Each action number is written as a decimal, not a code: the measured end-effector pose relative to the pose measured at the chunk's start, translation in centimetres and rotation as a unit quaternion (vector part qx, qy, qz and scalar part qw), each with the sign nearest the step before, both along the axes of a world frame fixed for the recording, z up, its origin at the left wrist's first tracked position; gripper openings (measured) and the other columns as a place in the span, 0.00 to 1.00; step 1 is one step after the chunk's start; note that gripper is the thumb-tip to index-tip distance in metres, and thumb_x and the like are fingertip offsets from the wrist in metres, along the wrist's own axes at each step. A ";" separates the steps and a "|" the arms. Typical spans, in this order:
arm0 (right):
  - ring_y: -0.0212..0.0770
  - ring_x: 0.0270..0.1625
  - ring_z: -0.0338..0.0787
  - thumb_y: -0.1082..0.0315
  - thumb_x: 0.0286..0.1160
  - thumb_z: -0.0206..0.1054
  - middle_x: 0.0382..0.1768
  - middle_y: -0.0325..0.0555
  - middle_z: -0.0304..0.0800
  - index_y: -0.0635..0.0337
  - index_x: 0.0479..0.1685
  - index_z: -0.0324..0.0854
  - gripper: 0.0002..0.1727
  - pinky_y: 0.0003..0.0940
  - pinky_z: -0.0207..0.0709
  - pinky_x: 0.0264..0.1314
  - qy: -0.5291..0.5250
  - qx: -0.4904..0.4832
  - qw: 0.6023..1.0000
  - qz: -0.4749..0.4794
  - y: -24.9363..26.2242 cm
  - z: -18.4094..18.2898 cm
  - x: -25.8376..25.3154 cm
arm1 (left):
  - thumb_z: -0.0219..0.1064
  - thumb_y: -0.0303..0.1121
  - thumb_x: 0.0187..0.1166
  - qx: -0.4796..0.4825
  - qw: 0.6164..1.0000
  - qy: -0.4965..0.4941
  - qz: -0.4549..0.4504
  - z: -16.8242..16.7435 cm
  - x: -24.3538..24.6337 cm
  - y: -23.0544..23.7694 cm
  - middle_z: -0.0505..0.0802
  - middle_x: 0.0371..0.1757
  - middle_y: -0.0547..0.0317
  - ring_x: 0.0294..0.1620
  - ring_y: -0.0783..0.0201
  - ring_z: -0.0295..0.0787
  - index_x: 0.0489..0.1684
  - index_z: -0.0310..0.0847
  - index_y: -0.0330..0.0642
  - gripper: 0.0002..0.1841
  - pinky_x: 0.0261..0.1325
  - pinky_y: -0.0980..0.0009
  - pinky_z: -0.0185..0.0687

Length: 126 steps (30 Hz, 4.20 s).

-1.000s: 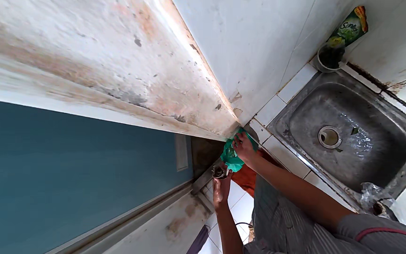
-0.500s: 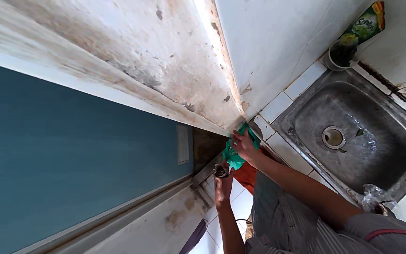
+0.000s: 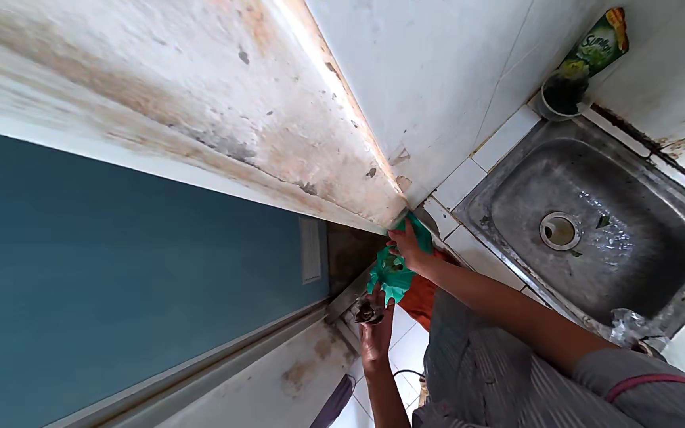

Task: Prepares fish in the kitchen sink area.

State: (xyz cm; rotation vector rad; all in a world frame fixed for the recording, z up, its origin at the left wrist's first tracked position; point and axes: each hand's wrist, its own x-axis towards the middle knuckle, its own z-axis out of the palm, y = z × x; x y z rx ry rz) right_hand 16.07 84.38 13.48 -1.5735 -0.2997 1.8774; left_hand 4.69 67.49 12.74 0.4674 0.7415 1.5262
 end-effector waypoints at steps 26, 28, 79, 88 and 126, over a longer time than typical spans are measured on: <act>0.54 0.96 0.50 0.86 0.84 0.44 0.95 0.61 0.42 0.67 0.95 0.36 0.39 0.47 0.48 0.94 -0.174 0.124 0.973 0.088 -1.7 -1.9 1.2 | 0.75 0.57 0.66 0.016 1.000 0.019 0.019 1.4 -0.1 -1.3 0.93 0.65 0.69 0.62 0.73 0.89 0.55 0.91 0.66 0.20 0.64 0.73 0.82; 0.53 0.96 0.49 0.86 0.83 0.42 0.95 0.62 0.41 0.67 0.96 0.35 0.39 0.46 0.47 0.95 -0.176 0.140 0.968 0.107 -2.1 -1.8 1.3 | 0.75 0.57 0.66 0.010 1.000 0.017 0.021 1.4 0.0 -1.4 0.93 0.65 0.69 0.62 0.73 0.89 0.54 0.91 0.66 0.19 0.64 0.74 0.82; 0.43 0.63 0.91 0.72 0.89 0.51 0.62 0.59 0.89 0.72 0.66 0.79 0.18 0.39 0.83 0.68 -0.177 0.301 0.856 0.381 -8.3 10.2 19.9 | 0.51 0.38 0.94 -0.369 0.852 0.348 -0.128 -4.0 -0.1 -0.7 0.73 0.83 0.35 0.84 0.47 0.67 0.83 0.64 0.30 0.25 0.83 0.46 0.62; 0.31 0.51 0.92 0.71 0.87 0.52 0.53 0.49 0.92 0.71 0.59 0.82 0.16 0.26 0.85 0.57 -0.274 0.323 0.875 0.235 -13.4 11.2 24.0 | 0.68 0.36 0.81 -0.176 0.735 0.653 -0.037 -3.7 2.3 6.9 0.77 0.73 0.17 0.78 0.20 0.66 0.66 0.82 0.23 0.23 0.82 0.33 0.54; 0.70 0.63 0.88 0.76 0.74 0.72 0.58 0.70 0.89 0.70 0.62 0.85 0.17 0.68 0.77 0.68 -0.610 -0.040 0.787 -0.080 -37.8 11.1 35.9 | 0.60 0.26 0.82 0.401 0.639 0.520 -0.401 6.9 30.5 10.5 0.80 0.65 0.19 0.59 0.36 0.84 0.64 0.72 0.15 0.20 0.63 0.48 0.80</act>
